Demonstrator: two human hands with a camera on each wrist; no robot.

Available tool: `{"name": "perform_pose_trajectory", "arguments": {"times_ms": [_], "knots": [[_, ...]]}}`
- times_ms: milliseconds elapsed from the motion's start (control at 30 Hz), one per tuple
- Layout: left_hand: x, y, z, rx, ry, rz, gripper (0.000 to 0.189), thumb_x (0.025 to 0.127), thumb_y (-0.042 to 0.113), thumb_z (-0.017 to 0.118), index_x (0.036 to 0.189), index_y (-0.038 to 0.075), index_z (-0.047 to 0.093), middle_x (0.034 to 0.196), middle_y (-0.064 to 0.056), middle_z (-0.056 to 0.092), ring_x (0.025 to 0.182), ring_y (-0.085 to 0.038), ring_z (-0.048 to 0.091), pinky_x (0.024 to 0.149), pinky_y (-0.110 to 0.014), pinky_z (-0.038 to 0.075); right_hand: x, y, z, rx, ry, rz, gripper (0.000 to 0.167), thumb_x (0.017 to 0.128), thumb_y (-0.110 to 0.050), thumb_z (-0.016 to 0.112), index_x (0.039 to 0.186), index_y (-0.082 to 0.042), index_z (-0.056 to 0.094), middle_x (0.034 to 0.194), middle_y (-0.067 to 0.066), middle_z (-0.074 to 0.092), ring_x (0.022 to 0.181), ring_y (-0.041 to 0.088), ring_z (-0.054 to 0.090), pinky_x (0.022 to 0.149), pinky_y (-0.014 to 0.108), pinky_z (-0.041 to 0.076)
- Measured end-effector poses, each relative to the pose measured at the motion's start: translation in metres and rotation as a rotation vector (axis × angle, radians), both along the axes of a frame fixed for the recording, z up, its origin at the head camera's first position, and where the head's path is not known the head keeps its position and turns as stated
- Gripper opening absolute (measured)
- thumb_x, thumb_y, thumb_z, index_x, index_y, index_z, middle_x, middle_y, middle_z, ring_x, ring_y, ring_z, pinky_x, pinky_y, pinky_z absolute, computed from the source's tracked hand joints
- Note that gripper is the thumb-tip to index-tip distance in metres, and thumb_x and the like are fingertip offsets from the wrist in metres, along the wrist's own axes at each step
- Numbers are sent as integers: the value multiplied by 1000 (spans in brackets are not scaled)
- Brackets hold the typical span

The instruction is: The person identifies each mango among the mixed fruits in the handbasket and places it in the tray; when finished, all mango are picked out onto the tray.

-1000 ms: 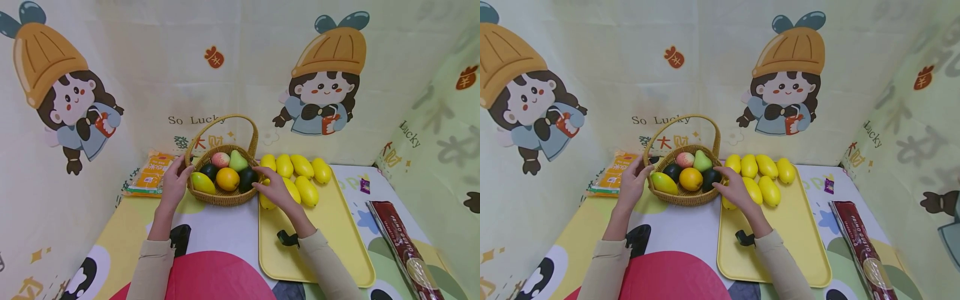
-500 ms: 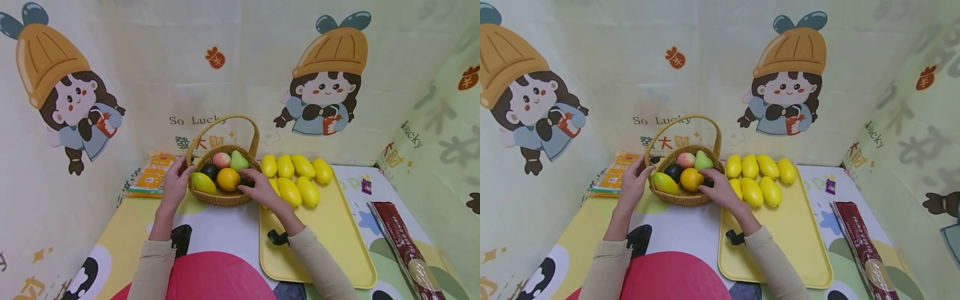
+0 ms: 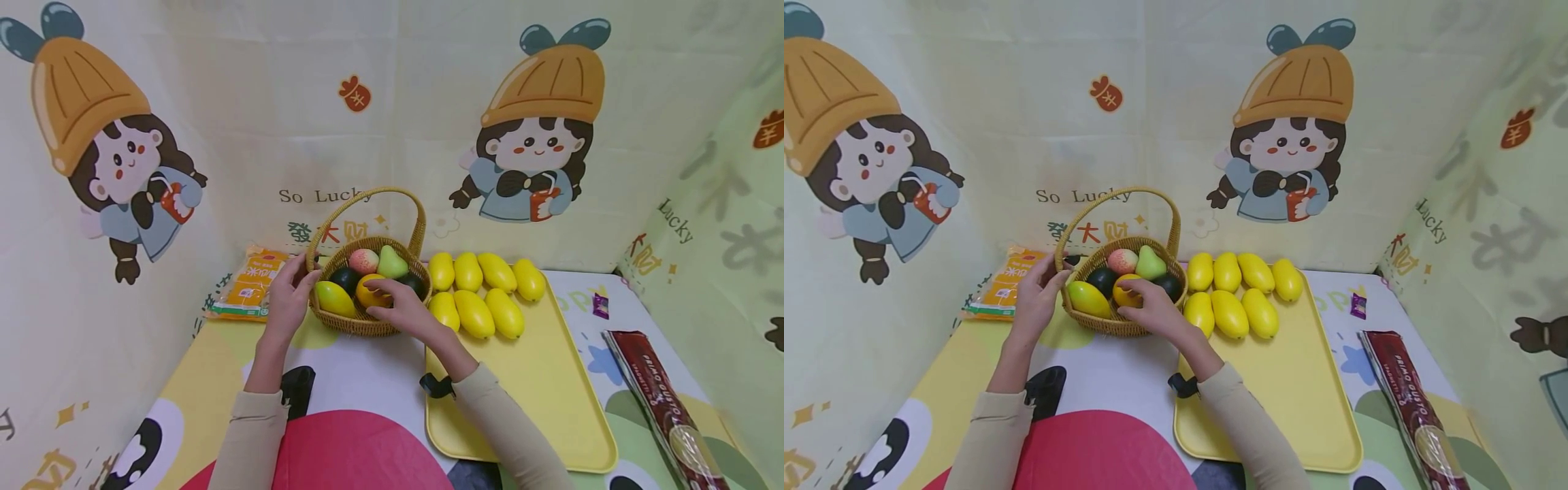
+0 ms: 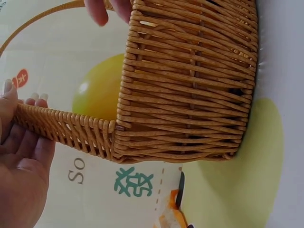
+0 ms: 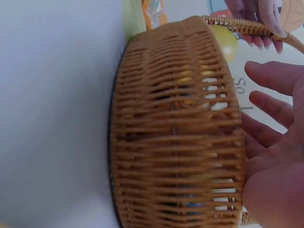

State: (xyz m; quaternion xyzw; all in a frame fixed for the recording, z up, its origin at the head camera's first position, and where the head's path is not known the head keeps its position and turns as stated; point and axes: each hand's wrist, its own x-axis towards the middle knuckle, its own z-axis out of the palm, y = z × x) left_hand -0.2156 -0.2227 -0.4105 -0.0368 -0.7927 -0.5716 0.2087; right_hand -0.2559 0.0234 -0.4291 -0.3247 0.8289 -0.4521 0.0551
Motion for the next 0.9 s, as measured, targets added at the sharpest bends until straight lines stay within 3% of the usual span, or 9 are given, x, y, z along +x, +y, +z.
{"name": "perform_pose_trajectory", "arguments": {"times_ms": [233, 500, 767, 900], "knots": [[3, 2, 6, 6, -28, 3, 39, 100, 28, 58, 139, 22, 57, 122, -6, 60, 111, -14, 56, 94, -12, 48, -1, -16, 1, 21, -27, 29, 50, 92, -23, 71, 138, -10, 57, 135, 11, 61, 121, 28, 60, 103, 45, 51], [17, 12, 26, -45, -30, 8, 40, 102, 22, 55, 140, 10, 55, 122, -14, 59, 111, -15, 56, 93, -12, 48, -8, -32, 1, 81, -25, 55, 54, 91, -25, 71, 141, -14, 55, 137, 9, 60, 121, 28, 60, 105, 44, 49], [4, 3, 6, -16, -39, 13, 41, 100, 31, 57, 141, 23, 54, 123, -4, 60, 114, -14, 56, 97, -13, 47, -12, -48, -2, 154, -4, 52, 54, 91, -32, 70, 141, -20, 54, 132, -1, 63, 119, 20, 60, 106, 38, 49], [1, 1, 0, -20, -20, 5, 44, 100, 37, 57, 142, 23, 54, 123, -4, 60, 114, -14, 56, 98, -14, 47, -12, -54, -4, 179, -4, 25, 55, 90, -34, 70, 142, -22, 53, 130, -3, 64, 112, 14, 59, 103, 35, 49]]}}
